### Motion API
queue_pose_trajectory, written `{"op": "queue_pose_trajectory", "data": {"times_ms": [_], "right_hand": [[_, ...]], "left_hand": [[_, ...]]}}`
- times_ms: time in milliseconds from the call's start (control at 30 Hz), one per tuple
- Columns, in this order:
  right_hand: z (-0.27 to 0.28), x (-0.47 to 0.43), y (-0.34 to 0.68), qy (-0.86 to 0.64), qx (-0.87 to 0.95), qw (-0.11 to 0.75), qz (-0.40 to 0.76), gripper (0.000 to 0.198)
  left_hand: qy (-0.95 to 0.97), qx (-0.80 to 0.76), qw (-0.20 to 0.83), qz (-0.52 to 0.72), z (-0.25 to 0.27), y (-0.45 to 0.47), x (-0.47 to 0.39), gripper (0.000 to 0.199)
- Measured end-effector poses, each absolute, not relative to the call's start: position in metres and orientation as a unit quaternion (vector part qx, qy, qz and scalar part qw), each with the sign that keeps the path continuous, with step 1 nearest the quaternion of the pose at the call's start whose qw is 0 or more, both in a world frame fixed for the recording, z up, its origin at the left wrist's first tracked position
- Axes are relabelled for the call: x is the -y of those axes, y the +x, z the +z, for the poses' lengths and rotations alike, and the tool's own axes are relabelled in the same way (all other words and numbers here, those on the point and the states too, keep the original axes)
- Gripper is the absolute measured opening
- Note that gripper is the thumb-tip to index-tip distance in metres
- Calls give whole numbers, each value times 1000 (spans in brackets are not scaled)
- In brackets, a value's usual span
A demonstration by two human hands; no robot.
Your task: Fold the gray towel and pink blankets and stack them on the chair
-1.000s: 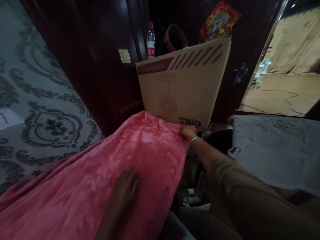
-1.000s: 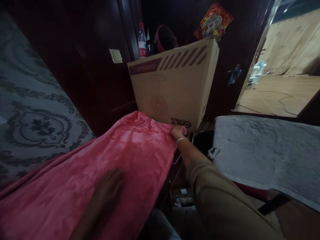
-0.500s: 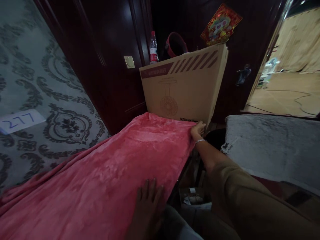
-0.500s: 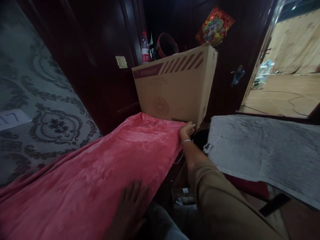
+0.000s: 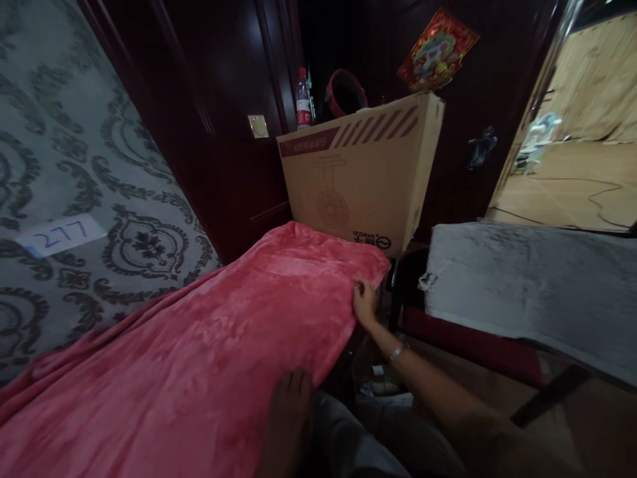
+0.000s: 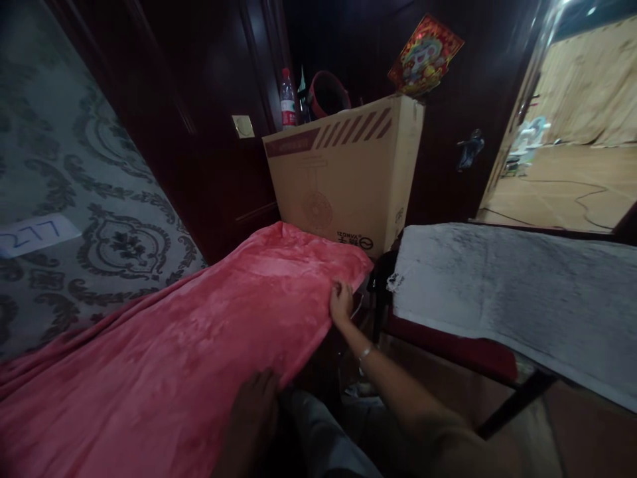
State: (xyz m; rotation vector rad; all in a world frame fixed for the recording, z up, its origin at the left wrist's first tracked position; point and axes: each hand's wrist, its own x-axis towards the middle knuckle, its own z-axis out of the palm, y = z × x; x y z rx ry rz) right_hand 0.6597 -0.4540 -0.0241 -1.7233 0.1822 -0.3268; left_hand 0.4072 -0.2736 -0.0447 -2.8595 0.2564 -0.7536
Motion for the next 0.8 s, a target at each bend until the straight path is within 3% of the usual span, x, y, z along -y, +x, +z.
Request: {"op": "queue_pose_trajectory", "data": {"times_ms": [167, 300, 400, 600, 800], "right_hand": [[-70, 472, 624, -670, -151, 723, -73, 32], [-66, 474, 634, -596, -119, 794, 6, 31], [-55, 479, 644, -551, -110, 827, -4, 28], [-63, 495, 626, -517, -165, 840, 1, 25], [-74, 489, 601, -494, -178, 848, 70, 23]], "left_hand": [[-960, -73, 66, -261, -44, 406, 288, 40], [-981, -27, 41, -187, -37, 403, 295, 33], [-980, -19, 42, -192, -33, 398, 301, 35], [-983, -10, 49, -179, -40, 393, 308, 28], [-970, 63, 87, -219, -45, 365, 300, 39]]}}
